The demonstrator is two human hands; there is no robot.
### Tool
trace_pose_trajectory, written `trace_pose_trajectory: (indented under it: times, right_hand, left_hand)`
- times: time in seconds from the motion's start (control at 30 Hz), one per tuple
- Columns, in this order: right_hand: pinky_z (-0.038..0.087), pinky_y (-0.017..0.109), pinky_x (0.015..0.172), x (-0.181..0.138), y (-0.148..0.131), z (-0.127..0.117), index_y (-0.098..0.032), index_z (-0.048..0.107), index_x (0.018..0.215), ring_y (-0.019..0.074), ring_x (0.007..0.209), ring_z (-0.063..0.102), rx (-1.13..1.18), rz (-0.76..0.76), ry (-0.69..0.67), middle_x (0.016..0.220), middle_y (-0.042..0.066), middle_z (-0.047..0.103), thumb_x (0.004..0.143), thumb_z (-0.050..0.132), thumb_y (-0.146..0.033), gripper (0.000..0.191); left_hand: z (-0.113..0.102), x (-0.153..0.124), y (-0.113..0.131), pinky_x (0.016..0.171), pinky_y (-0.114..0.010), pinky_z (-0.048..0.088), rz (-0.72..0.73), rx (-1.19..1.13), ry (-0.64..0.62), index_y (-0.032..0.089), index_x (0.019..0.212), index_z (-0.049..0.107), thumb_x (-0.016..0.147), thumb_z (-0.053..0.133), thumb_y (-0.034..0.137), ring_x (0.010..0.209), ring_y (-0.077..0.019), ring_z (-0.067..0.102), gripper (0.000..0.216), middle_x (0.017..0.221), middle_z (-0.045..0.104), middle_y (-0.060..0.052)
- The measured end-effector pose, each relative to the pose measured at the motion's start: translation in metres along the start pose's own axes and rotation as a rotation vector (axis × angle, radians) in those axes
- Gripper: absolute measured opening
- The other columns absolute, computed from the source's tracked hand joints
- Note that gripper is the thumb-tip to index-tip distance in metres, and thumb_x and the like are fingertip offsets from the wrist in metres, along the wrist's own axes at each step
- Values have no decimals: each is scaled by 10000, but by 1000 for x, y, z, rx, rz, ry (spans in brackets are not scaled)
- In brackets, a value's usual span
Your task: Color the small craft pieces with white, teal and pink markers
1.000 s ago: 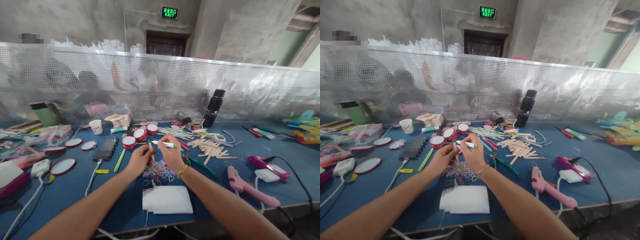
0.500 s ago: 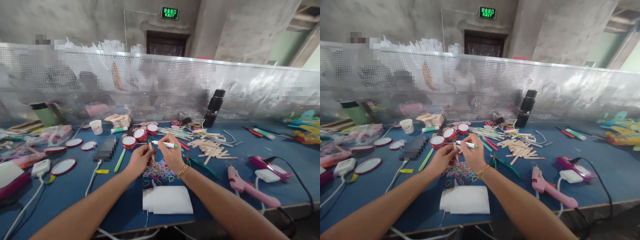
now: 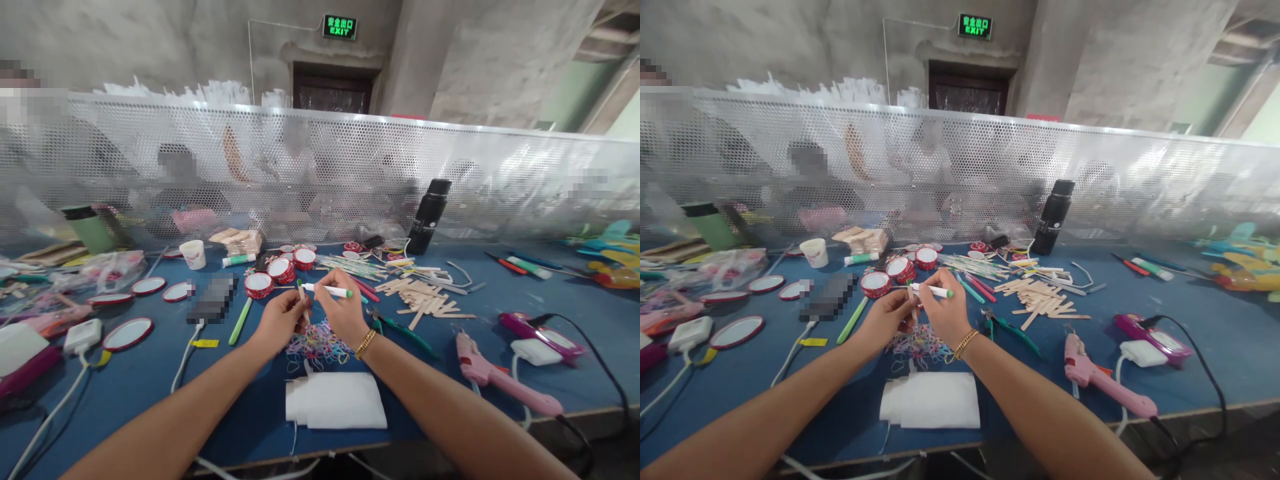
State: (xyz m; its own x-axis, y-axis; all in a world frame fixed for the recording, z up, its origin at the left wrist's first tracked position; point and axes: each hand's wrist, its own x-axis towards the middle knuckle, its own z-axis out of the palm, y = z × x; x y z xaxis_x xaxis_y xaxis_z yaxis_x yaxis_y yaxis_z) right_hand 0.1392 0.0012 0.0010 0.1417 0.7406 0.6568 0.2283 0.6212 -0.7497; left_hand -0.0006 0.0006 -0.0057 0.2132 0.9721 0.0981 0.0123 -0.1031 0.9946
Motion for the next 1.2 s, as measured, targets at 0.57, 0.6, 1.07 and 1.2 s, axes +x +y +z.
trace_pose_trajectory:
  times: [0.57, 0.6, 1.07, 1.2]
  right_hand:
    - [408, 266, 585, 1, 1, -1, -215, 514, 687, 129, 576, 500, -29, -4, 31, 620, -41, 548, 826, 577, -259, 160]
    - [407, 266, 584, 1, 1, -1, -214, 514, 686, 129, 575, 497, -27, -6, 33, 622, -40, 548, 827, 576, -260, 160]
    - [419, 270, 588, 1, 0, -1, -218, 520, 686, 135, 581, 510, -30, 2, 34, 622, -39, 554, 825, 577, -264, 156]
    - [423, 270, 603, 0, 2, 0, -214, 525, 689, 137, 604, 526, -25, -5, 21, 635, -36, 556, 823, 578, -255, 149]
  left_hand:
    - [0, 0, -1, 441, -192, 421, 9, 23, 5, 181, 744, 566, 732, 683, 528, 458, -86, 490, 366, 551, 544, 38]
    - [0, 0, -1, 442, -192, 423, 11, 26, 5, 180, 746, 567, 733, 681, 526, 457, -86, 491, 364, 552, 546, 38]
    - [0, 1, -3, 431, -192, 411, 5, -4, 5, 182, 730, 576, 718, 715, 506, 440, -84, 498, 352, 559, 560, 33]
    - [0, 1, -3, 431, -195, 418, 10, 11, 4, 180, 721, 570, 709, 714, 529, 444, -86, 499, 378, 565, 566, 28]
